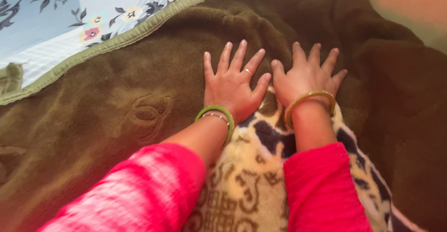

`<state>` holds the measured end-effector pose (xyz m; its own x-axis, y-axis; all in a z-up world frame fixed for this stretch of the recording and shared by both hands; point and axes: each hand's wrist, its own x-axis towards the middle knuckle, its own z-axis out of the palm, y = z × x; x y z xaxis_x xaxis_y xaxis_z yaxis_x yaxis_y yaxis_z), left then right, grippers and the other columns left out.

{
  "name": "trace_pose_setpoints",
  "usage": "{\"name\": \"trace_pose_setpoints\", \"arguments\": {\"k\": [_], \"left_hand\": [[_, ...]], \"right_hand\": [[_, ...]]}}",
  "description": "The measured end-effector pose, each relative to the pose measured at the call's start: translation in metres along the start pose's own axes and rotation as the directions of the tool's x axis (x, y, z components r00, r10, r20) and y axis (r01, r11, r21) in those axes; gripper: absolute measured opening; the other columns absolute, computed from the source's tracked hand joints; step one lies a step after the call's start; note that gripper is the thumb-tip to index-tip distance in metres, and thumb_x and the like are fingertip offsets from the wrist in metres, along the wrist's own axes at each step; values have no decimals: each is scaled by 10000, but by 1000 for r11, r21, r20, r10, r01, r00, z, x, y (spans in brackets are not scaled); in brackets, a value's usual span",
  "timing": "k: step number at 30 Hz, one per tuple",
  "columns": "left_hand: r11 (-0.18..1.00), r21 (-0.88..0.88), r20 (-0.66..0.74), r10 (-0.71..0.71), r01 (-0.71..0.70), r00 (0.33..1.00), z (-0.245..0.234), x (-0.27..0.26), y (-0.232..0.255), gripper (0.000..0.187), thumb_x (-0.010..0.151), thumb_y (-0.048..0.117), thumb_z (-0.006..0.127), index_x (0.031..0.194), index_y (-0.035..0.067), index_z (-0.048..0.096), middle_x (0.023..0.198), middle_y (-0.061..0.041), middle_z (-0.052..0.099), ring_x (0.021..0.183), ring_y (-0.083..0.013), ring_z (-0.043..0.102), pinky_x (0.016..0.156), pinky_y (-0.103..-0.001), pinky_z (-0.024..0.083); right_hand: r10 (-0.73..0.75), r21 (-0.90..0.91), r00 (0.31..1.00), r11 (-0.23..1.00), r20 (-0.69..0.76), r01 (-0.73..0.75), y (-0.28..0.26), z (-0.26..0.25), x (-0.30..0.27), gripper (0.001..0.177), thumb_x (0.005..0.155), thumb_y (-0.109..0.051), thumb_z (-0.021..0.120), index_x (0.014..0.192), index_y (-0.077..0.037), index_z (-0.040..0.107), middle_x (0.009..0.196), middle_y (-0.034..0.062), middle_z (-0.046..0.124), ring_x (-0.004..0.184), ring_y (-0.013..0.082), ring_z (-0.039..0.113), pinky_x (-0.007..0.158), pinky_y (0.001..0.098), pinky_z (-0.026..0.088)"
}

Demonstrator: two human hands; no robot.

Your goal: The person folds a large patterned blanket on a bed. They smooth the fabric, fold it in half lengthwise, then fold it again widthwise, aligning the edges and pressing down to create a neat stack.

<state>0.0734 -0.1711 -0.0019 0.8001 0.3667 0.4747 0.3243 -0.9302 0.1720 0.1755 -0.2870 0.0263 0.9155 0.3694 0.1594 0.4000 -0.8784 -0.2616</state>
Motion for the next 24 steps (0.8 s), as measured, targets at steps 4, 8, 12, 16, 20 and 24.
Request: {"name": "trace_pose_setpoints", "arguments": {"k": [4, 8, 12, 16, 20, 24], "left_hand": [[999, 41, 1, 3, -3, 1000, -5, 6, 2, 591, 972, 563, 434, 1527, 358, 441, 1636, -78, 347, 1524, -315, 248, 1202, -665, 42], [999, 43, 8, 17, -18, 1000, 5, 6, 0, 594, 976, 530, 438, 1540, 344, 445, 1639, -78, 361, 1524, -308, 251, 1202, -662, 45], [999, 47, 5, 24, -24, 1000, 9, 6, -8, 591, 982, 525, 440, 1544, 343, 432, 1638, -87, 352, 1522, -314, 247, 1200, -657, 43], [999, 44, 27, 18, -19, 999, 8, 9, -4, 601, 976, 530, 443, 1548, 346, 415, 1643, -75, 339, 1528, -307, 242, 1206, -655, 44], [998, 53, 29, 20, -21, 999, 1, 17, -4, 608, 972, 513, 443, 1555, 344, 411, 1646, -79, 328, 1526, -311, 238, 1203, -652, 44], [999, 45, 48, 11, -13, 999, -1, 20, -5, 604, 974, 508, 443, 1555, 347, 409, 1653, -73, 320, 1532, -306, 230, 1208, -648, 39]], "right_hand": [[19, 69, 1000, 997, -5, -18, -6, 0, 4, 694, 964, -624, 470, 1554, -266, 403, 1651, 146, 276, 1531, 416, 151, 1209, 595, 180], [-85, 178, 990, 982, 113, 64, 36, -14, 11, 691, 1012, -628, 370, 1582, -241, 341, 1659, 128, 241, 1526, 408, 158, 1217, 516, 216], [-131, 121, 991, 984, 22, 127, 97, -23, 38, 669, 1046, -571, 338, 1609, -210, 332, 1677, 207, 166, 1545, 381, 155, 1219, 496, 223], [-55, -5, 998, 998, 21, 55, 121, -19, 61, 703, 1012, -547, 332, 1619, -196, 279, 1678, 167, 185, 1548, 350, 161, 1215, 514, 195], [-150, -60, 986, 986, 77, 155, 86, -39, 16, 697, 1048, -569, 298, 1622, -173, 273, 1689, 185, 172, 1546, 392, 143, 1225, 549, 144], [-3, -190, 983, 981, 183, 39, 83, -77, -74, 815, 933, -658, 355, 1614, -218, 272, 1681, 150, 139, 1547, 397, 92, 1194, 566, 92]]}}
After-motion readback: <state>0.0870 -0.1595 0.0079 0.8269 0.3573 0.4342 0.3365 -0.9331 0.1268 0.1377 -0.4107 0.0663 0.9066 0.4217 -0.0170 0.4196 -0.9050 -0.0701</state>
